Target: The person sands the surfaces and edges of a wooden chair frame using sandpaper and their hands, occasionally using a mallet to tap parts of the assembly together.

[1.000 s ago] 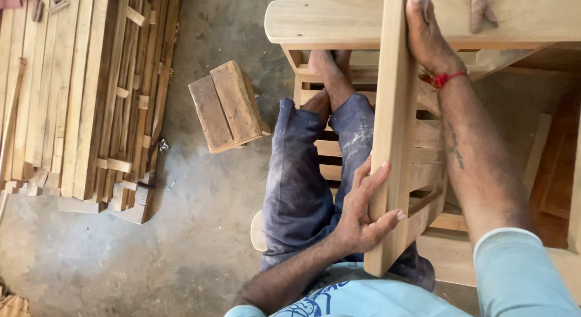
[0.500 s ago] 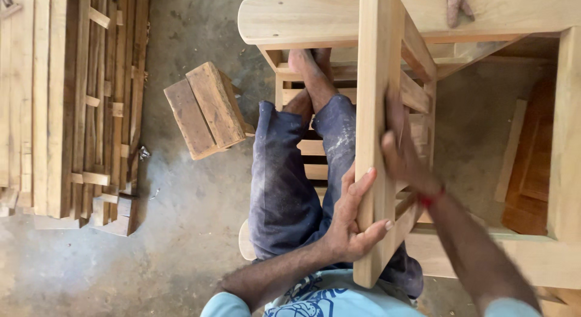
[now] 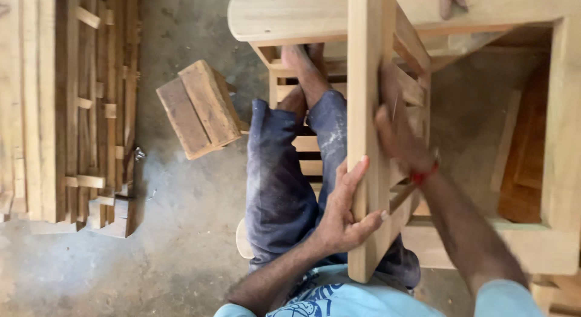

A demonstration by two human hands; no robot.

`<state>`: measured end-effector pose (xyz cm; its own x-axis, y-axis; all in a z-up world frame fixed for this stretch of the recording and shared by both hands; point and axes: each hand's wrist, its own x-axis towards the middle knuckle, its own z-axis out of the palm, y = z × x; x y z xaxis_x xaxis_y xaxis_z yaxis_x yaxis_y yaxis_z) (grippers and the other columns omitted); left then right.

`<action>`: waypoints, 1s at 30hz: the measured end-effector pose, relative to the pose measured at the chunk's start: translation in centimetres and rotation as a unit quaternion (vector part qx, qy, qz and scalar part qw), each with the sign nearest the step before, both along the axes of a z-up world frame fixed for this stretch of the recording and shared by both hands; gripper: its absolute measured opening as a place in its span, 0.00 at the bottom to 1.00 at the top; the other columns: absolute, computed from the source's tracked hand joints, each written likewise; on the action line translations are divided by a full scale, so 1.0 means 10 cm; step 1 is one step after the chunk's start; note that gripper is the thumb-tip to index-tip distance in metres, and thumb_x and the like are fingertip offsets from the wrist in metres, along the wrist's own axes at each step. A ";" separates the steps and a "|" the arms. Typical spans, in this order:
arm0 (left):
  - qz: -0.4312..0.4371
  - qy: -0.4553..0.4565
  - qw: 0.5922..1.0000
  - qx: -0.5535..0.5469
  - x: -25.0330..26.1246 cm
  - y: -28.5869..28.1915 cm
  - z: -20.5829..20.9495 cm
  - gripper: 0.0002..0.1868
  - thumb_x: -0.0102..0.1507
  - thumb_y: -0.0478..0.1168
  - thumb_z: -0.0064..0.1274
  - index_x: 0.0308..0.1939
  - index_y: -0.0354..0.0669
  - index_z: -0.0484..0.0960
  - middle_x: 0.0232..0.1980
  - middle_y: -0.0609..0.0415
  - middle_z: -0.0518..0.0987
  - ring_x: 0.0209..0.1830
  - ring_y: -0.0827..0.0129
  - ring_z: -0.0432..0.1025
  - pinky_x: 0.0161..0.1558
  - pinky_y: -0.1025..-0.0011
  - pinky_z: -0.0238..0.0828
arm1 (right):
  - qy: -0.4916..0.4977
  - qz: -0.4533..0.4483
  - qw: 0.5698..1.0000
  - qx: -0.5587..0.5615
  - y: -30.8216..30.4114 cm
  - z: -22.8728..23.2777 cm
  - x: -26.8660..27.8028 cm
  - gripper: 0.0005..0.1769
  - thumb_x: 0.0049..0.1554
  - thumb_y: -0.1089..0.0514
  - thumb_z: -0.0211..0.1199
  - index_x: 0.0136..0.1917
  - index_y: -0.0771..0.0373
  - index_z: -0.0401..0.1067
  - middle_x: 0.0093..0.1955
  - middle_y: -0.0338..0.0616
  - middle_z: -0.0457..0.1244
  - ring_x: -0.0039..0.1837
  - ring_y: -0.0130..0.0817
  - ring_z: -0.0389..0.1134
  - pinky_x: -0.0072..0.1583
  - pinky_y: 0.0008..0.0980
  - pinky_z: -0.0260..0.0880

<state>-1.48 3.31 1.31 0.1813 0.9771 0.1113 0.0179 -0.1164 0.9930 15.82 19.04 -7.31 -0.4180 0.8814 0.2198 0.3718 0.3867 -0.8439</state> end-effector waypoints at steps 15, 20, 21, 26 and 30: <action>0.005 -0.012 0.999 -0.036 0.06 0.18 -0.02 0.49 0.61 0.30 0.60 0.83 0.38 0.51 0.76 0.40 0.59 0.80 0.53 0.56 0.80 0.59 0.52 | 0.016 -0.008 0.999 -0.029 1.15 -0.21 -0.09 0.41 0.72 0.38 0.36 0.86 0.68 0.35 0.89 0.58 0.35 0.90 0.49 0.32 0.86 0.43 0.31; -0.003 -0.076 0.994 -0.075 0.07 0.19 -0.03 0.49 0.61 0.30 0.60 0.82 0.38 0.50 0.75 0.44 0.59 0.77 0.55 0.58 0.76 0.62 0.57 | 0.006 -0.022 1.000 -0.017 0.84 -0.13 -0.12 0.42 0.71 0.37 0.38 0.86 0.66 0.35 0.89 0.58 0.34 0.89 0.49 0.30 0.85 0.44 0.29; -0.007 -0.064 0.996 -0.069 0.06 0.21 -0.03 0.49 0.61 0.31 0.61 0.82 0.38 0.50 0.74 0.44 0.60 0.77 0.55 0.59 0.76 0.62 0.58 | -0.012 -0.031 0.999 0.005 0.61 -0.13 -0.12 0.42 0.71 0.38 0.39 0.86 0.66 0.35 0.89 0.58 0.34 0.89 0.49 0.30 0.84 0.44 0.29; -0.012 -0.037 0.999 -0.017 0.01 0.23 0.01 0.49 0.62 0.31 0.62 0.82 0.36 0.51 0.75 0.41 0.61 0.76 0.52 0.60 0.74 0.60 0.58 | 0.025 0.010 0.999 -0.021 -1.00 0.17 0.03 0.41 0.69 0.45 0.43 0.85 0.67 0.35 0.88 0.58 0.33 0.89 0.52 0.30 0.84 0.49 0.31; -0.026 0.051 0.998 -0.001 -0.08 0.27 0.13 0.48 0.62 0.37 0.62 0.81 0.37 0.50 0.71 0.38 0.65 0.72 0.50 0.65 0.71 0.58 0.65 | 0.028 0.015 0.993 -0.115 -1.97 0.55 0.06 0.46 0.70 0.36 0.41 0.84 0.71 0.32 0.87 0.65 0.30 0.88 0.61 0.28 0.82 0.53 0.29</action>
<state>-2.29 5.98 2.62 0.2415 0.9664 0.0882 0.1130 -0.1182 0.9865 16.39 -0.66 -1.83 -0.4369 0.8987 0.0376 0.3126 0.1909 -0.9305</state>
